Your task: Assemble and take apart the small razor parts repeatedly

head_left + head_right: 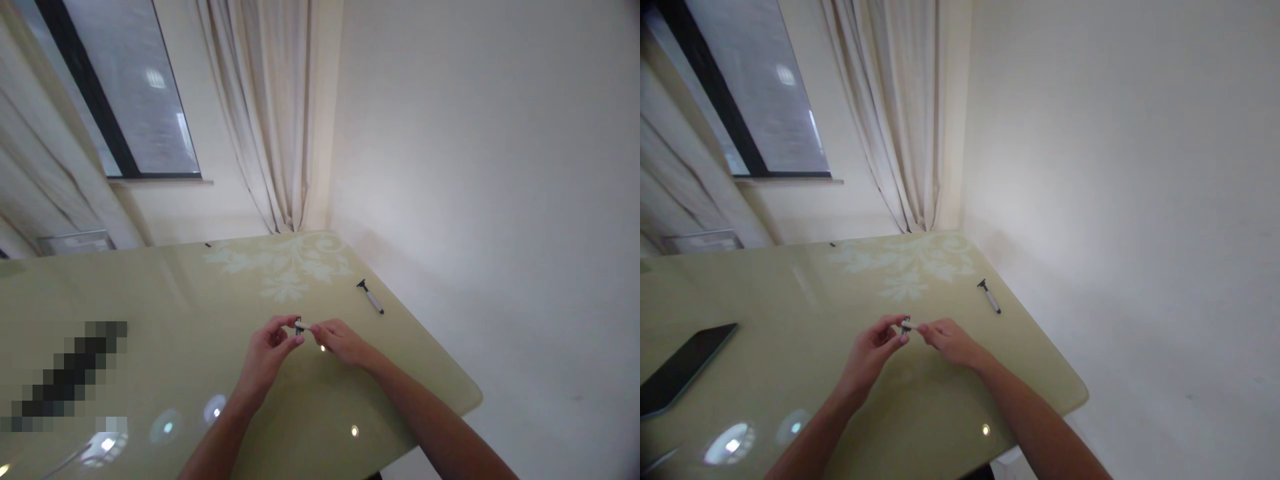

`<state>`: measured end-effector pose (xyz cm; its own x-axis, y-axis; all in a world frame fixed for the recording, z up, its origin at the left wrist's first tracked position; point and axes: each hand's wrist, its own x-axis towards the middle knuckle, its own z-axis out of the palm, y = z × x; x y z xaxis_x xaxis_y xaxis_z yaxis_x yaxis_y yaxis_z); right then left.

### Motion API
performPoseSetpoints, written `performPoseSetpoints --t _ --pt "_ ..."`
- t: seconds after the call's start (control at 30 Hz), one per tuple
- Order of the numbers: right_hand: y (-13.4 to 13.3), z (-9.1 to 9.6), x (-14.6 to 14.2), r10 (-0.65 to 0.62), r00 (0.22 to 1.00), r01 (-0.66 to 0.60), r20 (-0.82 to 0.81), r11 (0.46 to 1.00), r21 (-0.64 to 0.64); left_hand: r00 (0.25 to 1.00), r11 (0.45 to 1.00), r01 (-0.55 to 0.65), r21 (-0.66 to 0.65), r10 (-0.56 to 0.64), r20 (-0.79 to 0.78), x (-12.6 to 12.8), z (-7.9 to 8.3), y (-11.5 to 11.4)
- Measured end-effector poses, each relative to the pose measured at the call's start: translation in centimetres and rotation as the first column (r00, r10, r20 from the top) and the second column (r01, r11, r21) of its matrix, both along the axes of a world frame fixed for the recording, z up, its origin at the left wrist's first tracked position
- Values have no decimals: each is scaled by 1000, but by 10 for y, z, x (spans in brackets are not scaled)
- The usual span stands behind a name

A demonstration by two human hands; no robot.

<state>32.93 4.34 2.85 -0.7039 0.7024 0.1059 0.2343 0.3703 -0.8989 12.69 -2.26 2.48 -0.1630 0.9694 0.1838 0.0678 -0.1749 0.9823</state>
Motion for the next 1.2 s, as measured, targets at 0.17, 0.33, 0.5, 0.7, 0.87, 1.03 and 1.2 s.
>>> performPoseSetpoints --t 0.17,0.33,0.5,0.7,0.87,1.03,1.2 --pt "3 1 0 -70 997 68 23 995 67 1000 1000 12 6 -12 -28 0 0 0" --pt "1 -1 -1 -83 996 79 30 992 98 995 1000 -17 10 18 -96 -1 3 -1" --pt "-7 4 -2 26 999 -28 37 998 56 996 997 -74 -22 73 -58 -2 5 -1" --pt "-7 9 -2 32 998 -32 45 999 13 1000 999 -30 -27 30 -5 -4 2 -1" --pt "-1 6 -2 -124 992 117 35 981 157 1000 999 19 -27 -19 -15 -3 2 -2" --pt "-3 1 -5 -126 991 117 45 978 171 999 998 -8 -69 4 -53 -2 2 -1" --pt "-5 -1 -6 -59 996 51 71 992 112 996 996 -59 -61 54 -76 -2 2 -1"
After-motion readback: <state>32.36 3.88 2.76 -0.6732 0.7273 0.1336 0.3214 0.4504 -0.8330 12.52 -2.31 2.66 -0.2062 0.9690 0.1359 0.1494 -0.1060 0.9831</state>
